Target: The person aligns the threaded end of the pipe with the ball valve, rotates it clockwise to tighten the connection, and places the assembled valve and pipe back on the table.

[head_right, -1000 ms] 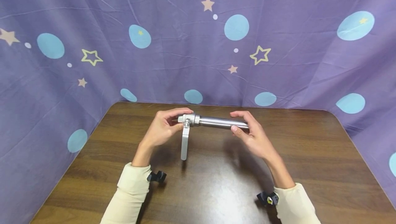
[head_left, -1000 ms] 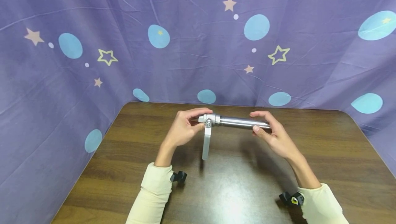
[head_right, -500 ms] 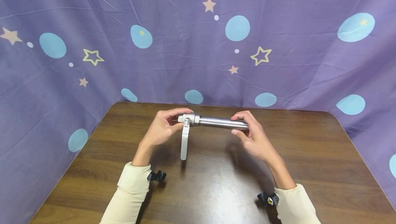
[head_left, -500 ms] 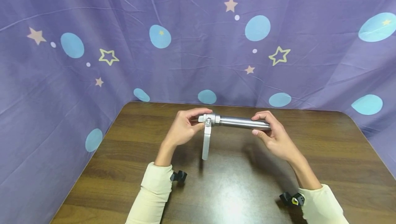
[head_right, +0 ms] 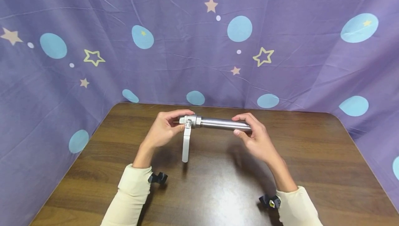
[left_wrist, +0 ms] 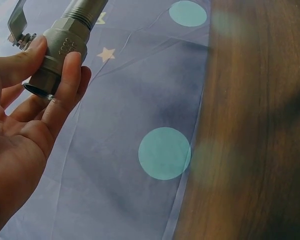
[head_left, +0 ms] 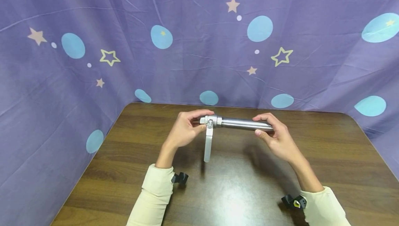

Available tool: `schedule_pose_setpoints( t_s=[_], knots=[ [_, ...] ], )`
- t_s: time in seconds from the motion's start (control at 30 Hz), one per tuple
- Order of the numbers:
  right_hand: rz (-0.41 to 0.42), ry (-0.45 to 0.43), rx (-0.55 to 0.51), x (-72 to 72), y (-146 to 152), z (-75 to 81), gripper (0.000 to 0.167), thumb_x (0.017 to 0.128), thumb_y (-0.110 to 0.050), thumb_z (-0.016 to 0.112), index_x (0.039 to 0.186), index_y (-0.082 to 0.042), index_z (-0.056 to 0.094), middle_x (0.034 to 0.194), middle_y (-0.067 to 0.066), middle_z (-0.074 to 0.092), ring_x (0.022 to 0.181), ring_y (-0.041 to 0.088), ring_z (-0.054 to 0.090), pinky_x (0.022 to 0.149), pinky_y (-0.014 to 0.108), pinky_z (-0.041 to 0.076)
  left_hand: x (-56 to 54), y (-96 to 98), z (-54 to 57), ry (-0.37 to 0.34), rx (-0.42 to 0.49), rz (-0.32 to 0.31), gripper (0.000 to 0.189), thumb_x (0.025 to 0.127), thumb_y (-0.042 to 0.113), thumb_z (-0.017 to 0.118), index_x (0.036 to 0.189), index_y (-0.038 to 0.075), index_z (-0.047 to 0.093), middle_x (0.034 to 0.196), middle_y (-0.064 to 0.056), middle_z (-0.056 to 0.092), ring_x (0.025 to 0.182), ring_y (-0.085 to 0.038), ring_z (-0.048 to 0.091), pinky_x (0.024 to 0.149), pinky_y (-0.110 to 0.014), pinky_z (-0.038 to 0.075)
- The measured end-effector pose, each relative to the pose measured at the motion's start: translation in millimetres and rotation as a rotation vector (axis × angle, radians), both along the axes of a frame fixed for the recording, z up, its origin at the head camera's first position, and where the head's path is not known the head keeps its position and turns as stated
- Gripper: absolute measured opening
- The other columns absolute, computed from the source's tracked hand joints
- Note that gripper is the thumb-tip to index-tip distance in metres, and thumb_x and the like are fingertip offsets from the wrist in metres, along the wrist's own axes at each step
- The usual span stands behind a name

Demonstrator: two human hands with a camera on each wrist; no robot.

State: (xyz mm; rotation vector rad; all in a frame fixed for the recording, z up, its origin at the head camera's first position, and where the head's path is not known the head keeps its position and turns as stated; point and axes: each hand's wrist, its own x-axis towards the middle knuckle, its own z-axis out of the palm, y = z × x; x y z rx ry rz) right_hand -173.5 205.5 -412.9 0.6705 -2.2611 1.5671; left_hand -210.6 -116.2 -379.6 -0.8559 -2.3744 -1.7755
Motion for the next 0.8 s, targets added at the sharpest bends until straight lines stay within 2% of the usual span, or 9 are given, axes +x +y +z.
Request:
schedule_pose_setpoints(
  t_s=[0.2,0.4,0.6,0.8],
  knots=[
    [-0.009,-0.032,0.029,0.3,1.0,0.4,0.037,0.095,0.015,0.066,0.129,0.000,0.068,0.098,0.011,0.069,0.077,0.009,0.069,0.070,0.023,0.061,1.2,0.0,0.2,0.010,-0.001,0.002,0.045,0.085,-0.016,0.071,0.128,-0.001,0.076,0.129,-0.020,0.076,0.097,-0.012,0.073,0.085,-0.027,0.065],
    [0.024,-0.063,0.028,-0.2,2.5,0.1,0.029,0.102,0.009,0.060,0.129,0.002,0.067,0.090,0.020,0.072,0.076,0.014,0.072,0.072,0.023,0.063,0.7,0.0,0.3,0.020,0.004,-0.008,0.045,0.085,-0.017,0.071,0.127,-0.002,0.076,0.130,-0.020,0.076,0.101,-0.013,0.073,0.088,-0.029,0.065],
    [0.051,-0.069,0.052,-1.7,4.1,-0.6,0.026,0.106,0.005,0.055,0.130,0.003,0.065,0.088,0.019,0.073,0.077,0.010,0.072,0.073,0.023,0.063,0.2,-0.8,0.2,0.018,-0.001,-0.005,0.045,0.085,-0.017,0.071,0.127,-0.001,0.076,0.131,-0.019,0.076,0.101,-0.014,0.073,0.088,-0.029,0.065],
    [0.077,-0.060,0.041,-2.2,3.7,-1.9,0.025,0.108,0.003,0.054,0.130,0.003,0.065,0.090,0.015,0.072,0.078,0.012,0.072,0.073,0.027,0.063,-0.1,-1.0,-0.6,0.018,-0.006,-0.003,0.044,0.086,-0.016,0.072,0.126,-0.001,0.076,0.130,-0.018,0.076,0.102,-0.013,0.072,0.089,-0.028,0.065]
  ],
)
